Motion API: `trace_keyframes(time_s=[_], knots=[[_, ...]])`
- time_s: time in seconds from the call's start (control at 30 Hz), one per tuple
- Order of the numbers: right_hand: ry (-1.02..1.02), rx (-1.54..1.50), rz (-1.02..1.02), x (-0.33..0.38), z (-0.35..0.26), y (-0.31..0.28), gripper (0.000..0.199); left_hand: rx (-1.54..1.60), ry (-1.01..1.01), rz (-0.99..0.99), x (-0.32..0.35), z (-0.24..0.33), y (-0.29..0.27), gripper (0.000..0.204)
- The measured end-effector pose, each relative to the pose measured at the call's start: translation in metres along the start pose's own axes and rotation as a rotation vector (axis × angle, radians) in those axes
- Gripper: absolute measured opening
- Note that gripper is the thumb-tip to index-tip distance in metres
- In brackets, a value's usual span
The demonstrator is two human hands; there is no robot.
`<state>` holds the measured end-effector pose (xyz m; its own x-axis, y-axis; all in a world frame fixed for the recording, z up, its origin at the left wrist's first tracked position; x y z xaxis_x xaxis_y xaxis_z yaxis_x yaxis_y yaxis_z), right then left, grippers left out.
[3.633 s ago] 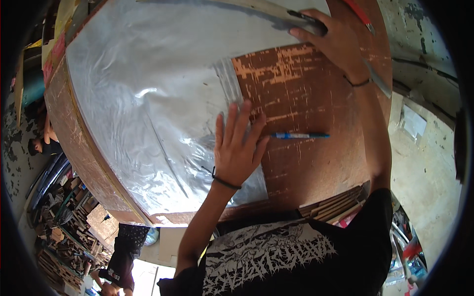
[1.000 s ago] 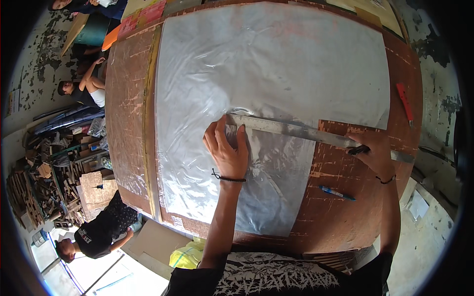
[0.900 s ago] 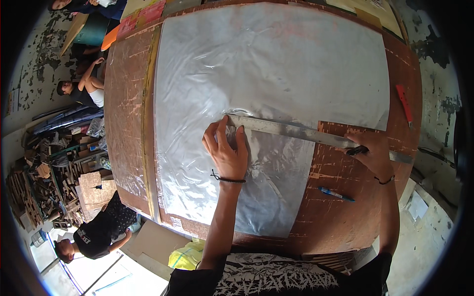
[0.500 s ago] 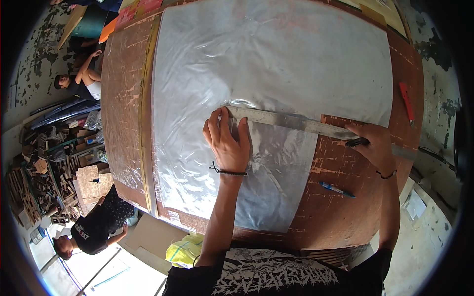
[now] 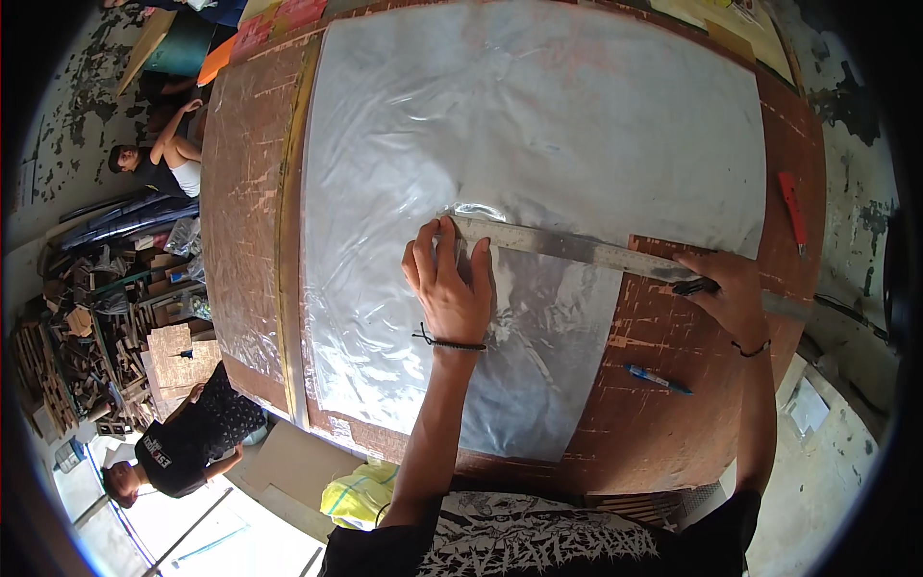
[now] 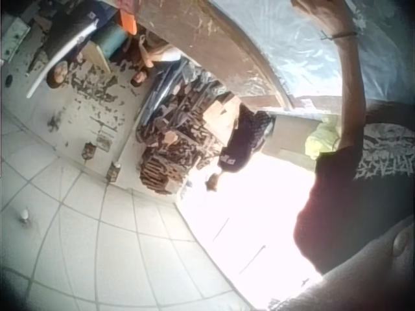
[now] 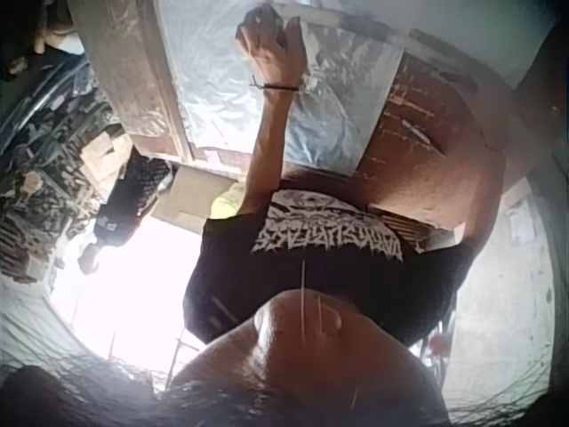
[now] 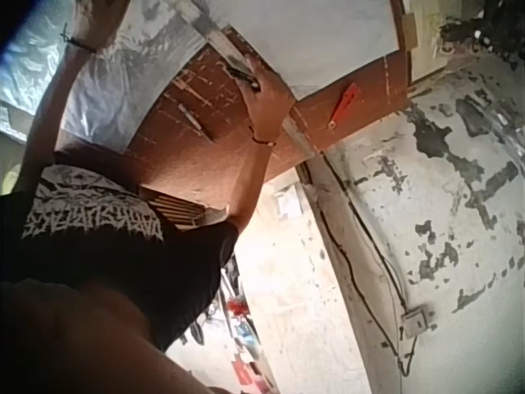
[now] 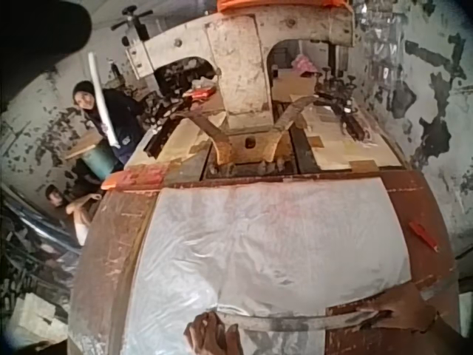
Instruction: The person aligns a metal ruler across a translucent plastic sheet on a wooden table and marks lines on the sheet with a black marker.
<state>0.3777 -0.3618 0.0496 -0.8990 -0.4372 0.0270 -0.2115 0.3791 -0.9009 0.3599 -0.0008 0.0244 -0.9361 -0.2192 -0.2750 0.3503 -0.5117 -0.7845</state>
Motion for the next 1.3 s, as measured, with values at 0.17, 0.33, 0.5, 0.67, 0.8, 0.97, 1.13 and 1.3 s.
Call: trace_keyframes(time_s=[0.17, 0.33, 0.5, 0.67, 0.8, 0.97, 1.13, 1.3], knots=[[0.015, 0.023, 0.034, 0.003, -0.001, -0.006, 0.055, -0.013, 0.021, 0.017, -0.002, 0.005, 0.004, 0.046], [-0.088, 0.137, 0.114, 0.001, -0.004, -0.004, 0.049, -0.072, 0.003, 0.003, -0.001, 0.001, 0.003, 0.05], [-0.07, 0.177, 0.127, 0.01, 0.001, 0.002, 0.054, -0.104, 0.061, 0.021, 0.001, 0.003, 0.006, 0.048], [-0.056, 0.171, 0.171, 0.015, -0.001, 0.008, 0.057, -0.095, 0.03, 0.001, 0.001, 0.001, 0.006, 0.046], [0.005, 0.193, 0.21, 0.018, -0.001, 0.01, 0.056, -0.1, 0.03, -0.004, 0.002, 0.002, 0.008, 0.047], [-0.028, 0.072, 0.225, -0.009, -0.024, 0.021, 0.055, -0.112, 0.018, -0.026, 0.003, -0.002, 0.009, 0.047], [-0.085, 0.064, 0.238, -0.017, -0.027, 0.032, 0.058, -0.11, 0.009, -0.016, 0.003, -0.002, 0.01, 0.047], [-0.113, 0.093, 0.242, -0.022, -0.029, 0.03, 0.058, -0.126, 0.009, -0.023, 0.003, -0.002, 0.009, 0.048]])
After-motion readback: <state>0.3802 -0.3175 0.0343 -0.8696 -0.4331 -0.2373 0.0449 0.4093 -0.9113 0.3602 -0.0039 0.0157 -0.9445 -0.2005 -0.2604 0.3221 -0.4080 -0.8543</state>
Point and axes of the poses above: each hand's wrist, its own x-axis away from the middle knuckle, its own y-axis out of the palm, z = x × y, the point moved 7 cm from there along -x, towards the middle knuckle, and after that the axes turned 5 degrees about x, right-handed, at the moved point
